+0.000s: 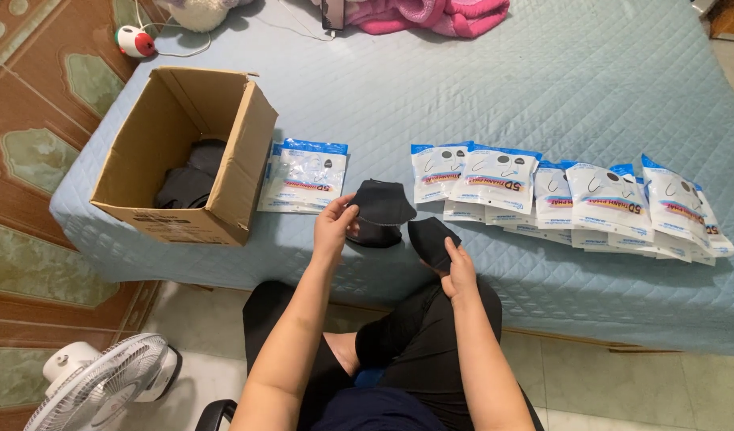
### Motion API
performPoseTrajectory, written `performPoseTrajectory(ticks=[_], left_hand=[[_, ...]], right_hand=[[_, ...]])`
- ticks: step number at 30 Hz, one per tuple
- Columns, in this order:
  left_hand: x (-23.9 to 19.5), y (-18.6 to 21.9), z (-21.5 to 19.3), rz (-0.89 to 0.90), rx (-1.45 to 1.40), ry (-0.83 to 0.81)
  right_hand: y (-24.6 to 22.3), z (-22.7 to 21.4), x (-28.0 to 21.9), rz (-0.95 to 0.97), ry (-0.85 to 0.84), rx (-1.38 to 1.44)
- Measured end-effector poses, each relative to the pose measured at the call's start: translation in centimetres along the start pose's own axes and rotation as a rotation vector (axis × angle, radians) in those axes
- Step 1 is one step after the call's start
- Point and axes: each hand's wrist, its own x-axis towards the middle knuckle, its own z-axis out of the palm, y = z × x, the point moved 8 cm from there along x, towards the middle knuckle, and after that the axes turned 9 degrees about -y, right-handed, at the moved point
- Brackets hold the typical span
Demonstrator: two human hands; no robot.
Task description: The person sits on the floor and packs black face masks into small plastic bags. They take masks from a cardboard box, place them into a bag, and then set the sealed bag aside on the bed next to a growing stack of packaged masks.
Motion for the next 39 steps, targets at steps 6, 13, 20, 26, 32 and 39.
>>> performPoseTrajectory(ticks=[6, 13, 20, 26, 32, 39], left_hand=[[0.8, -8.8, -6.9, -0.318, 0.448, 0.109], [-0.3, -6.2, -6.4, -0.336, 0.758, 0.14], [-1.9, -3.6, 0.9, -0.237, 0.721, -0.07], [-3.2, -8.8, 5.2, -0.327, 0.468, -0.356], [-0.8, -6.1, 3.2, -0.254, 0.103, -0.207], [1.8, -4.1, -1.9, -0.096, 0.144, -0.109]], right_hand=[[-4.0, 5.9, -3.8, -0.039, 0.033, 0.143], [-4.1, 7.6, -4.5, -0.008, -0.024, 0.121], [-5.2, 11.6, -6.9, 0.063, -0.139, 0.025], [-3.3, 11.2, -6.6, 0.178, -0.234, -0.057], [-0.7, 7.9, -3.7, 0.148, -0.408, -0.031], [-4.1, 10.6, -5.0, 0.092, -0.37, -0.098]])
